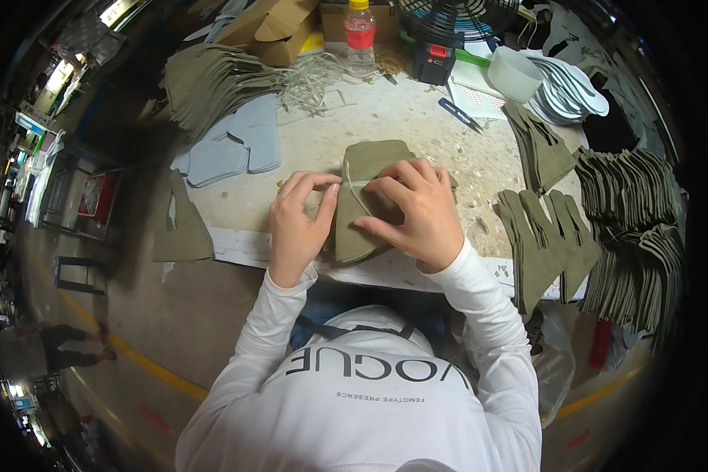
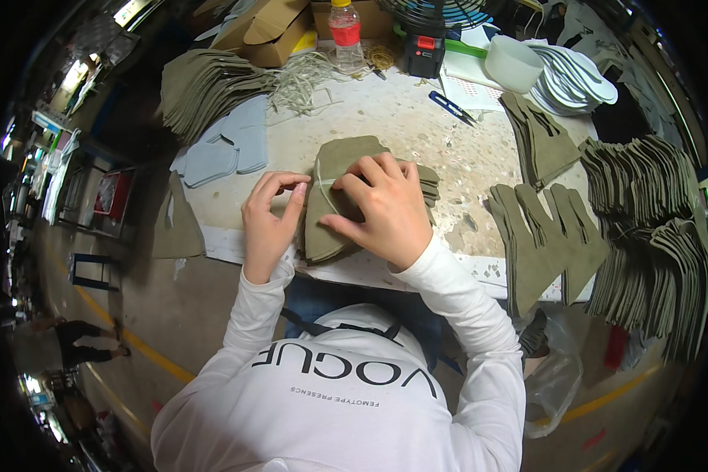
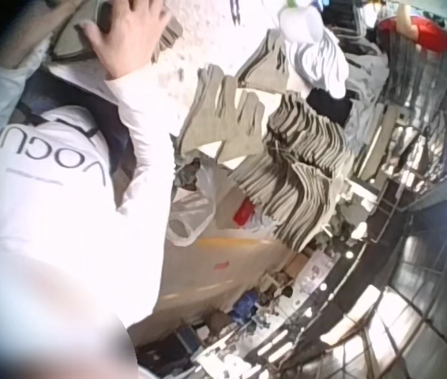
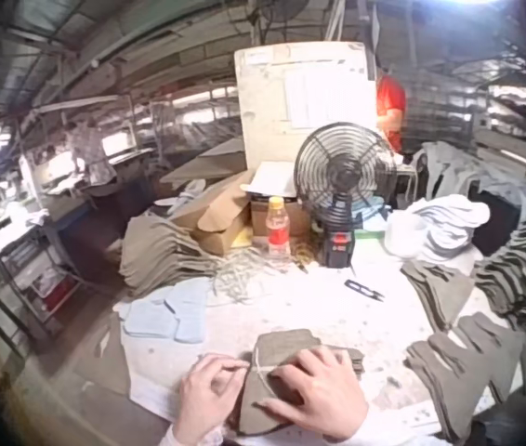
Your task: The person sorts and stacks olive-green fabric pieces on a worktable. They repeatedly pick up pieces, align them, and place them into neat piles, occasionally moving scraps aside. The person also uses a plastic bag to collect some of the sorted pieces.
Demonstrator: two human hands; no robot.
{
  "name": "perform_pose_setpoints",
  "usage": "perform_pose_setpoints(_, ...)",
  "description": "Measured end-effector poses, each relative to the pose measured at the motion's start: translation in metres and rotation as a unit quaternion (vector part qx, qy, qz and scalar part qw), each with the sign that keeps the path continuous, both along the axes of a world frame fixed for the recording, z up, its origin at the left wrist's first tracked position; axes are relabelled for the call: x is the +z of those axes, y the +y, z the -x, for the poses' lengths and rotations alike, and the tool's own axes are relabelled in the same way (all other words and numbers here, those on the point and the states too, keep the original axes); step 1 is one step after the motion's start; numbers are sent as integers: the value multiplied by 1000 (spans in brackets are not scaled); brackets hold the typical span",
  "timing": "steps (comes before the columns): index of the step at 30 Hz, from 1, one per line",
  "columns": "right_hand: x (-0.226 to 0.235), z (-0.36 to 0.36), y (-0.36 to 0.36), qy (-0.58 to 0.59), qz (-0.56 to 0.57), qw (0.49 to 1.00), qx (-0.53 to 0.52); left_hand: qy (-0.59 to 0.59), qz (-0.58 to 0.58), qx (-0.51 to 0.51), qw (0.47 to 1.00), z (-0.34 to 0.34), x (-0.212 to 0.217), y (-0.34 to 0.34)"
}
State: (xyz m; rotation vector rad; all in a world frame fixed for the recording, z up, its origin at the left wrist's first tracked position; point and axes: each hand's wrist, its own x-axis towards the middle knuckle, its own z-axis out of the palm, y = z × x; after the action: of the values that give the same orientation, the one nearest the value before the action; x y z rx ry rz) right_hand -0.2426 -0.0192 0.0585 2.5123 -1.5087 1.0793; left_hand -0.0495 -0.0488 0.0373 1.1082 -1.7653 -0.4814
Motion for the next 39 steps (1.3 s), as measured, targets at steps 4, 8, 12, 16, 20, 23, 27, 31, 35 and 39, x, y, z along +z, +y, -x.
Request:
perform_pose_setpoints(4,2,-11,-7,46,-18,999,10,4,-61,-44,997,-3,8,-3)
perform_pose_setpoints(8,2,-7,-34,-12,-66,996,50,-17,-64,-43,997,-2,7,-3)
perform_pose_setpoints(12,-3,-4,-61,-120,-114,984,72,-4,-71,-30,997,4,3,-8)
perform_pose_setpoints(16,-8,-6,-68,-138,-127,980,65,-73,-14,-16,997,8,4,-15)
perform_pose_setpoints(20,-8,-4,-66,-163,-152,972,67,-135,52,-22,989,9,9,-22)
perform_pose_setpoints(23,-9,-3,-64,-171,-145,973,59,-176,112,-42,977,7,12,-28)
perform_pose_setpoints(27,-12,-2,-62,-164,-139,975,52,-165,126,-50,977,3,19,-30)
perform_pose_setpoints(31,-11,-2,-60,-159,-137,977,46,-113,134,-10,984,-6,31,-34)
perform_pose_setpoints(35,-8,0,-55,-109,-131,980,103,-55,122,-22,991,-17,36,-43)
perform_pose_setpoints(39,-9,0,-56,-86,-107,986,96,57,89,-18,994,-26,27,-55)
